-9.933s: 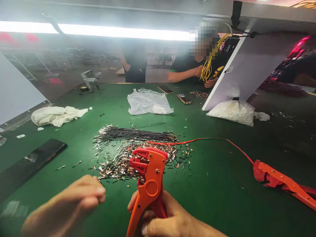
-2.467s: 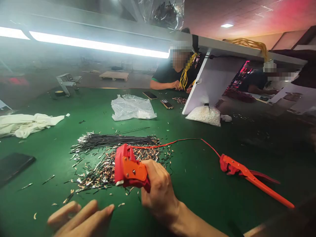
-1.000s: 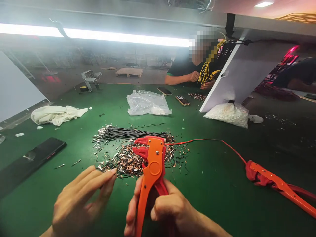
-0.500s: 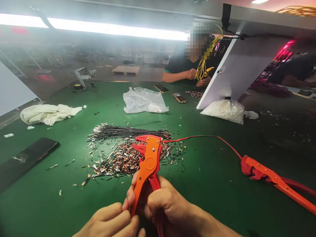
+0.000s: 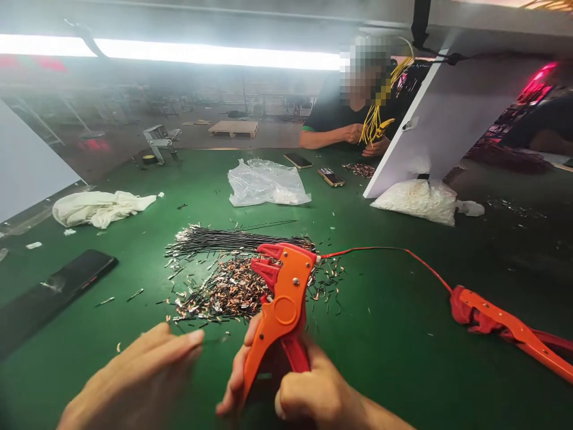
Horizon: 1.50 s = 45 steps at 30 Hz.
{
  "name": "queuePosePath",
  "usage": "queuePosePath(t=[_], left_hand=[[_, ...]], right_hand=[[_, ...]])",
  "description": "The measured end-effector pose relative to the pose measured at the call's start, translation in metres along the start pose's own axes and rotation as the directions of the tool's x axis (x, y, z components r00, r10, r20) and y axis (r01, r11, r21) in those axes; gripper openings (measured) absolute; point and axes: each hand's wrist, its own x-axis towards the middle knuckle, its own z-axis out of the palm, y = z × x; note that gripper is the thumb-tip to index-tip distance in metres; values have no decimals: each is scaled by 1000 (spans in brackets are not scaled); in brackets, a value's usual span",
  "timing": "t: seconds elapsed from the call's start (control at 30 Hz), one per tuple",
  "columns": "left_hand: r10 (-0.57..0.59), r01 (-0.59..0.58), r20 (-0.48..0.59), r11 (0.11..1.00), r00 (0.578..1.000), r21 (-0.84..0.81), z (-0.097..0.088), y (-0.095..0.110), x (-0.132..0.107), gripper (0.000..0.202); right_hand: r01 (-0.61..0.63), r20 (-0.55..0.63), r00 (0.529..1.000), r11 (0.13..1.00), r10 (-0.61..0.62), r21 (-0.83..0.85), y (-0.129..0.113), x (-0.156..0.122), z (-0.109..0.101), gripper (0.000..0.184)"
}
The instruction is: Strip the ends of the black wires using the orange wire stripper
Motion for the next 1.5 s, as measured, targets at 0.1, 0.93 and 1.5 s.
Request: queuePosePath(t=[0.1, 0.93, 1.5], left_hand=[[-72, 76, -61, 995, 995, 63, 10, 0, 5, 10], [80, -81, -175, 997, 981, 2, 35, 13, 1, 9], [76, -75, -81, 997, 994, 22, 37, 6, -4, 12]], right_hand=[[33, -21, 999, 990, -36, -139, 3, -5, 5, 35], [-179, -399, 917, 874, -18, -451, 21, -1, 18, 51], [-321, -462, 873, 897, 157, -303, 18, -2, 17, 64]])
